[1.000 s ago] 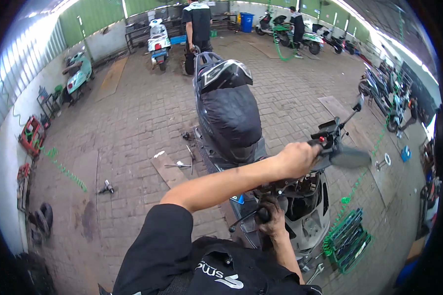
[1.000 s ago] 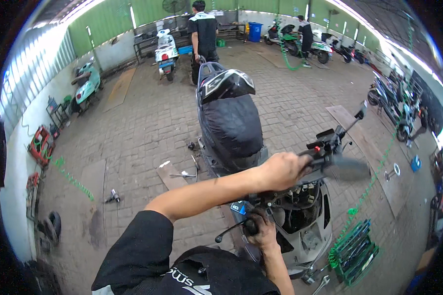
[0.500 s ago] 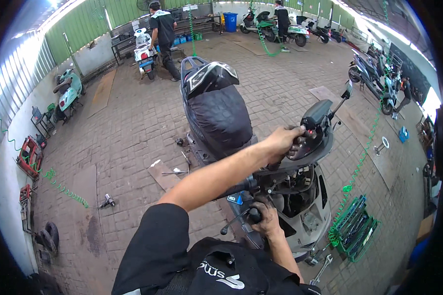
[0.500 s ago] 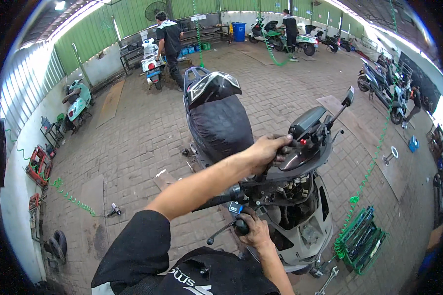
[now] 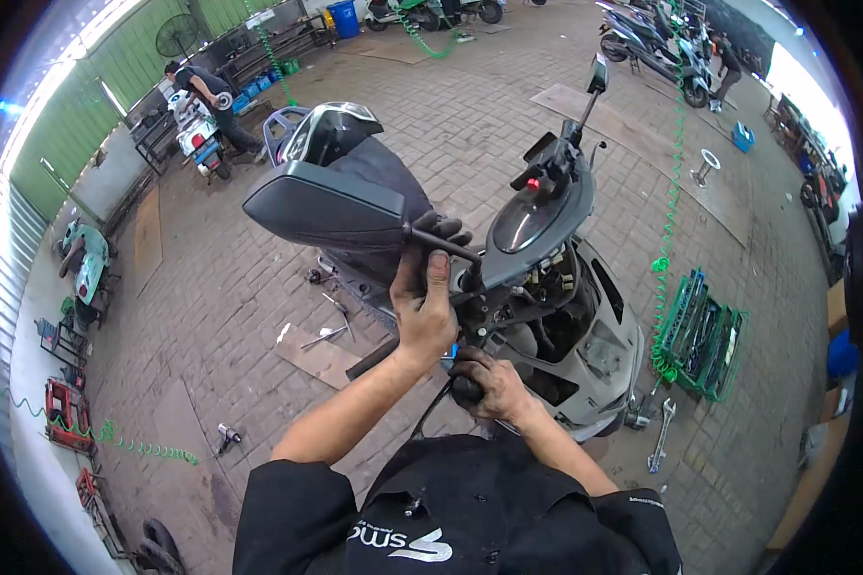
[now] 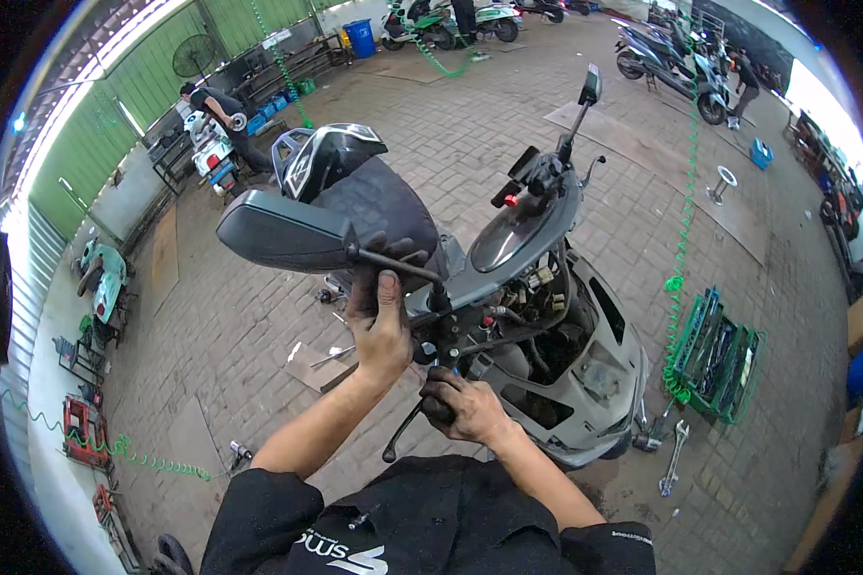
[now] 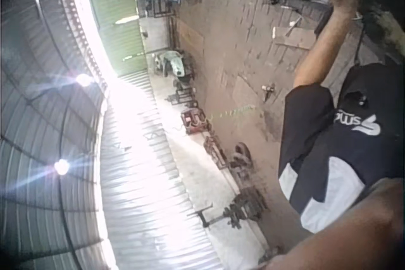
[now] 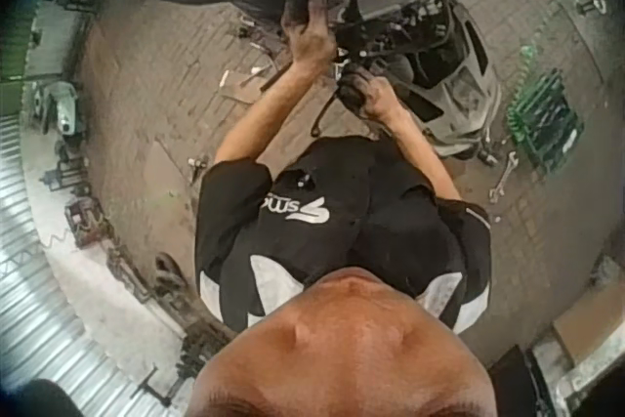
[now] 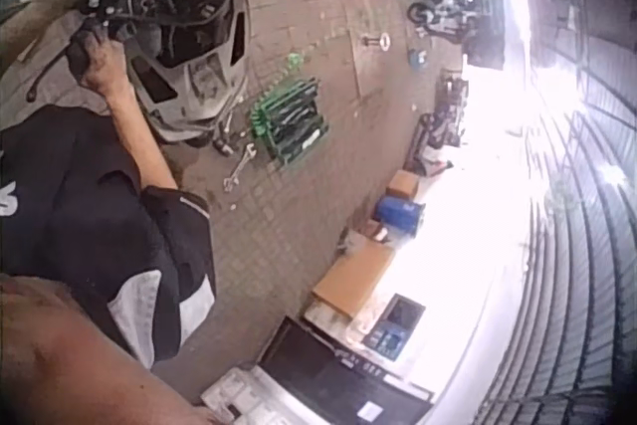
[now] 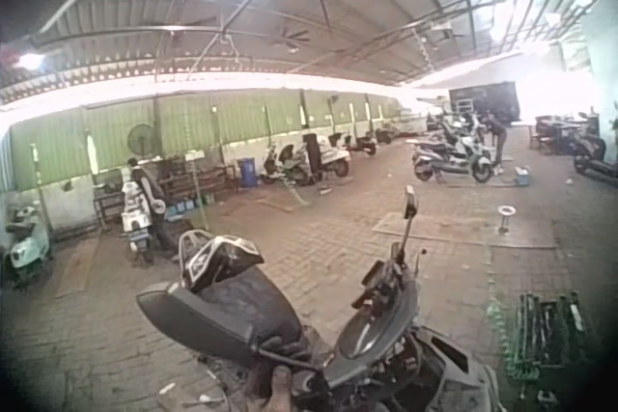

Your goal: The person uses a screwdriver to remove screws from the front handlebar casing and internal components of a motorcycle, then detaches a cable and small metal bracket by hand.

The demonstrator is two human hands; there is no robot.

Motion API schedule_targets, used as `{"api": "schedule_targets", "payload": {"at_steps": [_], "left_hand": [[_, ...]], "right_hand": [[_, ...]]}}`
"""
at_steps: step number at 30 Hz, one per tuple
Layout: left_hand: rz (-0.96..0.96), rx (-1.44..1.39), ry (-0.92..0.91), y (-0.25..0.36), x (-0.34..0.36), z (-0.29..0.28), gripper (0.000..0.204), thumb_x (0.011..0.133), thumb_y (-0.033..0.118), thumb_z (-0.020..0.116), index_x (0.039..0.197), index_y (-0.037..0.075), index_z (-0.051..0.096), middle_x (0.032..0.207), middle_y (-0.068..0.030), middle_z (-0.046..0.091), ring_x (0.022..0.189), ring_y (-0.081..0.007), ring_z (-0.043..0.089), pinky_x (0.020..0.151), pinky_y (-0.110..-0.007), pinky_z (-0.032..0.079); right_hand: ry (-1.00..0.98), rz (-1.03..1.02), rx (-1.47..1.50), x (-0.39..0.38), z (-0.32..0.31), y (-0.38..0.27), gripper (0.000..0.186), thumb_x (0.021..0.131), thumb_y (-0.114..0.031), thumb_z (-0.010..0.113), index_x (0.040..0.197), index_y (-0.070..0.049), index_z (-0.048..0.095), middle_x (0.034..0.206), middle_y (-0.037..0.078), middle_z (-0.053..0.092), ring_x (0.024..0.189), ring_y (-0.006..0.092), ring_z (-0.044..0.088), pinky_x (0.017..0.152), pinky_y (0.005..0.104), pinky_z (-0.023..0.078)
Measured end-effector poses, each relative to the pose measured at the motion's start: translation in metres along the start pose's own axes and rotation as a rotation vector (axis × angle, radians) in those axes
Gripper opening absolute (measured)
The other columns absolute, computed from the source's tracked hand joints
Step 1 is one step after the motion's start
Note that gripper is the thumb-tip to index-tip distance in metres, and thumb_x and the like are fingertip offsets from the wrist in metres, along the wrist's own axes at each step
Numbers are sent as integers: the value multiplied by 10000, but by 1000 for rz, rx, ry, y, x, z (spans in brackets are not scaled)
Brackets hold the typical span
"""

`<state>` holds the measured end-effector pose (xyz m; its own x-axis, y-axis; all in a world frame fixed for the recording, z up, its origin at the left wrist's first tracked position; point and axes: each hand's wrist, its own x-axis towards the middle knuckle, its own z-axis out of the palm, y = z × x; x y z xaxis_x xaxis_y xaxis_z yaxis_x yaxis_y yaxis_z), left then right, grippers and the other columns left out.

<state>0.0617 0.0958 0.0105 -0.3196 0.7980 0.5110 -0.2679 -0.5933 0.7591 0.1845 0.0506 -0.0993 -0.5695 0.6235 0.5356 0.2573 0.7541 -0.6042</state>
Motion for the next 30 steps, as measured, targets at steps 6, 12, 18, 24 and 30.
{"api": "schedule_targets", "payload": {"at_steps": [6,12,18,24,30], "left_hand": [[-307,-820,-109,12,23,-15,418,889,197,515,1253,21,408,1085,-122,570,1060,-245,541,922,-351,428],[-97,-524,24,18,27,-33,378,844,195,587,1181,71,470,1141,-113,547,1030,-276,554,911,-440,449],[380,693,-33,15,-24,-21,364,803,173,617,1126,66,488,1134,-115,527,1017,-285,553,869,-425,466],[675,358,-424,-22,-34,0,339,672,93,704,972,148,557,1174,-179,444,1103,-350,483,866,-440,450],[189,439,-702,10,-8,5,689,531,187,808,1129,200,467,1083,-179,520,900,-327,563,720,-408,469]], "right_hand": [[3,-27,17,1,-1,2,378,637,-147,704,986,-132,560,1053,64,554,788,271,611,598,352,509],[16,2,15,-2,6,-1,405,635,-150,707,1003,-138,540,1067,74,546,796,286,607,614,365,506],[31,20,14,-6,0,2,360,642,-163,703,971,-126,561,1043,81,564,793,290,611,629,363,507],[24,97,-47,-19,-7,1,331,684,-166,668,994,-110,570,1074,101,560,829,291,605,665,369,504],[-25,116,66,-19,10,11,347,709,-173,649,1036,-108,553,1122,118,536,888,310,584,705,383,498]]}}
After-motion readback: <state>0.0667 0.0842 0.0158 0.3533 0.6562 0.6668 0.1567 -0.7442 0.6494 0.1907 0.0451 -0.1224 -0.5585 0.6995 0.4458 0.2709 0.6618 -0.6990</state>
